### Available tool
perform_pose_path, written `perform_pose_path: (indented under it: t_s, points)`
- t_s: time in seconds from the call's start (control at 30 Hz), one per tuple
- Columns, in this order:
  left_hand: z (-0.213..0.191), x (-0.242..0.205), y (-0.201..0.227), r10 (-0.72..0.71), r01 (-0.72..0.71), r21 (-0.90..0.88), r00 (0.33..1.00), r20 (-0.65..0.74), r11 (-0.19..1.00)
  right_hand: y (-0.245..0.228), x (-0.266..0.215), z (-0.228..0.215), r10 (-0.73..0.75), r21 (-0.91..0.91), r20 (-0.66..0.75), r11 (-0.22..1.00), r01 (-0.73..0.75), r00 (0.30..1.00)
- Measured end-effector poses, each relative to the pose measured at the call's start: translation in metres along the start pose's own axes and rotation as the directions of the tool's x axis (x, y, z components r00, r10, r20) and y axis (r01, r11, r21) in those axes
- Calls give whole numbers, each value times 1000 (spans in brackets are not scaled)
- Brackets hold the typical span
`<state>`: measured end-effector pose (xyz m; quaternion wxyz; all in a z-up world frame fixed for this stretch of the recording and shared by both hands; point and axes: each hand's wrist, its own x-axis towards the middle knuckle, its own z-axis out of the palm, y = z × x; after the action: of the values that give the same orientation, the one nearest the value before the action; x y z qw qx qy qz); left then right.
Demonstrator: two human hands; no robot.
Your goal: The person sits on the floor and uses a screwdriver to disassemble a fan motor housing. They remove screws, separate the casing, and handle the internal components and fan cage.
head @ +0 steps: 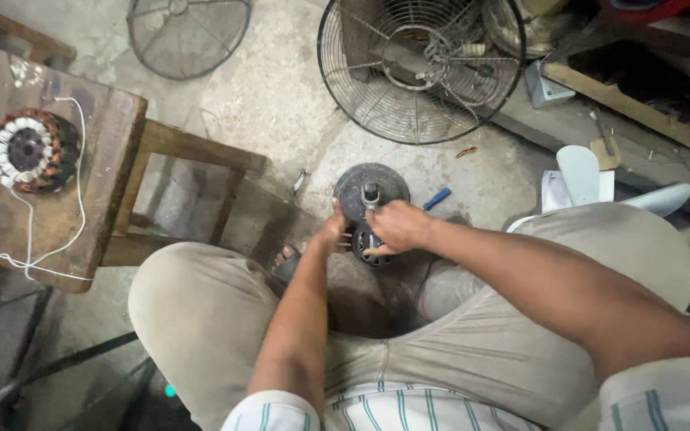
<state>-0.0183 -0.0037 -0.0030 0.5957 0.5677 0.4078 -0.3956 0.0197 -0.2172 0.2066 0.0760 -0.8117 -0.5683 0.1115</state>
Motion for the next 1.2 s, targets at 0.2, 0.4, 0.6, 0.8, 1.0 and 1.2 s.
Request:
perform_pose_path:
  t_s: [0.2,0.4,0.6,0.8,1.0,1.2]
  points:
    - [18,-36,-2,25,-45,-126,987,-158,991,4,-1,17,-2,-49,-7,999,2,1000]
    - [39,-44,10,391,-404,-102,911,-127,909,6,-4,4,-2,11,0,1000,2,1000]
    - [31,-39,9,172,-183,-135,981,-88,974,12,2,-33,43,161,44,986,-49,998]
    - [31,-37,9,439,-412,188,888,-134,892,39,13,-66,154,213,256,954,-211,954]
    - [7,-95,63,113,-114,-59,993,-35,992,94,35,-90,314,584,487,576,-572,815]
    - [7,-145,113,173,-172,34,985,-18,984,122,46,-68,371,663,534,374,-649,760]
